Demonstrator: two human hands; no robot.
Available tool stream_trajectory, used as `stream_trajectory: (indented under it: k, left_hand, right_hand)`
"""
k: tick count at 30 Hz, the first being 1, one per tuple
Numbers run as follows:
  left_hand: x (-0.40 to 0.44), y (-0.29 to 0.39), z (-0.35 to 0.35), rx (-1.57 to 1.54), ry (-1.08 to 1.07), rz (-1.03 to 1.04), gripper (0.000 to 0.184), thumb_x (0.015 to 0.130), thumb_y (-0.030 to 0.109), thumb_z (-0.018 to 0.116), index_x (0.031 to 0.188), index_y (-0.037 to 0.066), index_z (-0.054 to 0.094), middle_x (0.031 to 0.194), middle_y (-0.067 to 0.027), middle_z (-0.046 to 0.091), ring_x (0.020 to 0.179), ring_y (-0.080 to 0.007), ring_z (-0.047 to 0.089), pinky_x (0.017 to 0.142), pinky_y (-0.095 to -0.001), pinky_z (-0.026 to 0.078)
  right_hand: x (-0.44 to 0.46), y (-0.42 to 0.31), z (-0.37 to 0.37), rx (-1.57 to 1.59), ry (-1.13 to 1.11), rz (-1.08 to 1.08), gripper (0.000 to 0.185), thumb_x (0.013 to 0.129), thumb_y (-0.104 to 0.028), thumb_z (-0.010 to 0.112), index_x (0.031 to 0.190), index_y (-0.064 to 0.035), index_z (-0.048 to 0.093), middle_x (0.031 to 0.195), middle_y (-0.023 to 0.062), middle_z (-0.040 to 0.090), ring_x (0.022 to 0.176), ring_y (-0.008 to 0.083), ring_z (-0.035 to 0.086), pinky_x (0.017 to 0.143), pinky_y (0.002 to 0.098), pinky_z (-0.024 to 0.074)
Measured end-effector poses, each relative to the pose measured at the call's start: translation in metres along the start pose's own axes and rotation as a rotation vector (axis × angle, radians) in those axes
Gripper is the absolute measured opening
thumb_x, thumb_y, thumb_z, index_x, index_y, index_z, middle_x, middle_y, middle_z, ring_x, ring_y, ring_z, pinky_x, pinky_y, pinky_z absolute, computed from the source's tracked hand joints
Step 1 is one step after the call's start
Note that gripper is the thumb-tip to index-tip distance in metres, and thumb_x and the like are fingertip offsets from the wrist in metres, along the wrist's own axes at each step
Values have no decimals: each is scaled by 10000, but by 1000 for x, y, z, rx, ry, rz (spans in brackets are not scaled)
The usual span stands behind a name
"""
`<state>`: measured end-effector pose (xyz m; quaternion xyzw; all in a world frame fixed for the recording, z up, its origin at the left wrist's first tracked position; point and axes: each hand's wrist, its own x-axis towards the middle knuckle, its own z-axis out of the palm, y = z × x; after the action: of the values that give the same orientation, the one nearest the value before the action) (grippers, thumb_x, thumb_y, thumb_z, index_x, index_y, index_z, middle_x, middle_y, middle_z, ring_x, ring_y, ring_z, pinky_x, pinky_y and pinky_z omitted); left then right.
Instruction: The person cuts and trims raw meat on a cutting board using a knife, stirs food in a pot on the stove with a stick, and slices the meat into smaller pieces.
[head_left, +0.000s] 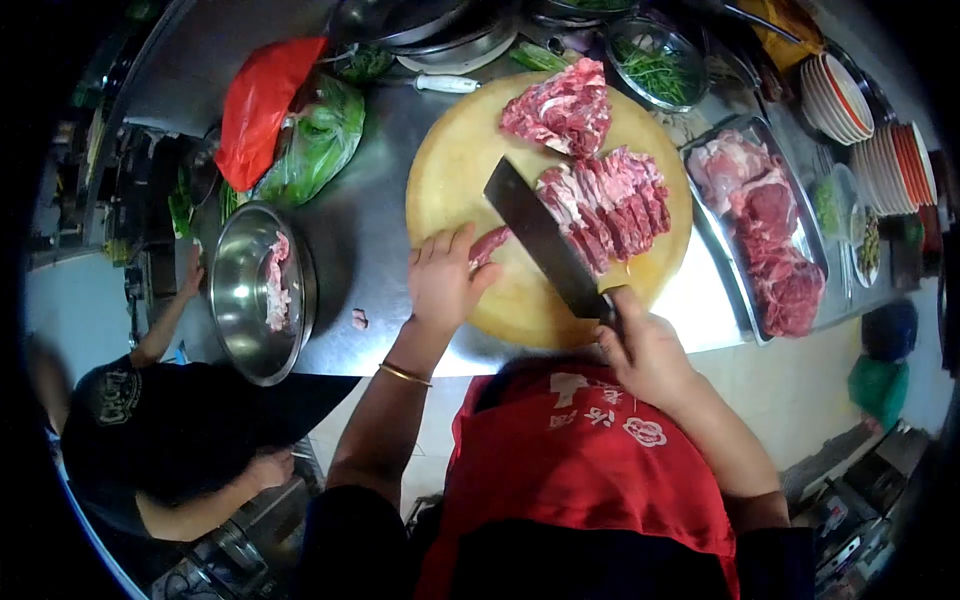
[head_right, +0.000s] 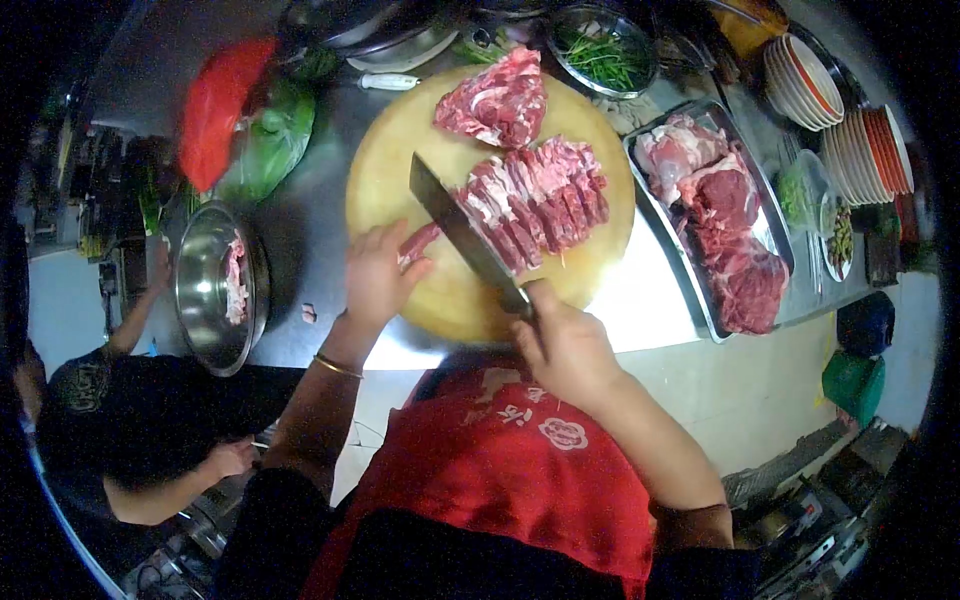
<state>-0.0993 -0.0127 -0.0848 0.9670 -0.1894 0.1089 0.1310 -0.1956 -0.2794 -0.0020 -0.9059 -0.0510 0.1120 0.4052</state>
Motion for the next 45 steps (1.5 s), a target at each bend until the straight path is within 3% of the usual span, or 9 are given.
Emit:
stream_trajectory:
  k: [4, 7, 10, 19, 26, 30, 32, 38, 45]
  left_hand:
    - [-16, -7, -1, -81, -188, -144, 501, 725, 399, 781, 1112, 116, 635, 1001, -94, 652, 893, -299, 652, 791, -420, 506]
    - [-15, -2, -21, -175, -265, -199, 443, 753, 350, 768, 1091, 97, 634, 984, -100, 652, 915, -317, 648, 755, -420, 525]
    - [-8, 3, -16, -137, -67, -120, 355, 784, 308, 728, 1054, 101, 629, 951, -100, 649, 884, -323, 651, 750, -432, 522]
    - [4, 0, 7, -173, -139, -176, 170, 766, 232, 695, 875, 111, 645, 854, -95, 628, 816, -321, 633, 727, -446, 514]
    - [5, 0, 8, -165, -155, -178, 165, 774, 220, 697, 915, 141, 666, 881, -82, 645, 843, -309, 643, 732, -441, 517]
    - [2, -1, -1, -252, -71, -170, 201, 784, 222, 713, 938, 104, 661, 883, -89, 656, 856, -317, 651, 746, -434, 519]
    - [-3, -2, -2, -272, -35, -150, 215, 789, 206, 722, 950, 78, 657, 882, -95, 662, 854, -327, 655, 757, -432, 520]
    - [-8, -5, 2, -223, -73, -177, 186, 757, 226, 724, 884, 112, 650, 814, -72, 630, 779, -310, 627, 695, -424, 501]
    - [-9, -4, 4, -223, 1, -144, 112, 734, 166, 721, 797, 114, 645, 786, -57, 625, 771, -295, 622, 695, -415, 493]
  right_hand:
    - [9, 4, 14, -93, -79, 60, 417, 889, -154, 625, 1242, -60, 423, 819, 242, 646, 780, 451, 641, 688, 501, 522]
    - [13, 0, 9, -110, -103, 95, 412, 884, -155, 626, 1235, -61, 432, 821, 238, 647, 770, 448, 639, 688, 501, 521]
    - [14, -6, 11, -158, -57, -35, 386, 877, -148, 623, 1207, -53, 447, 834, 234, 643, 755, 440, 640, 676, 497, 522]
    - [30, -26, 30, -352, -133, -58, 300, 843, -116, 635, 1090, -40, 483, 777, 187, 633, 690, 381, 651, 600, 467, 518]
    - [108, -29, 61, -327, -86, -154, 259, 887, -155, 603, 1049, -15, 457, 751, 221, 647, 692, 407, 658, 578, 490, 505]
    - [75, -14, 26, -205, -219, 24, 309, 890, -182, 619, 1091, -23, 446, 756, 231, 638, 738, 440, 640, 644, 508, 509]
    - [56, -9, 25, -168, -143, 3, 330, 876, -174, 636, 1099, -28, 442, 765, 241, 634, 727, 442, 634, 630, 503, 509]
    - [37, -28, 32, -206, -233, -51, 229, 847, -87, 631, 1004, -42, 470, 718, 201, 613, 646, 393, 640, 573, 471, 512]
    - [85, -34, 63, -324, -126, -155, 255, 857, -141, 634, 1020, -44, 463, 695, 175, 632, 660, 393, 652, 557, 464, 507]
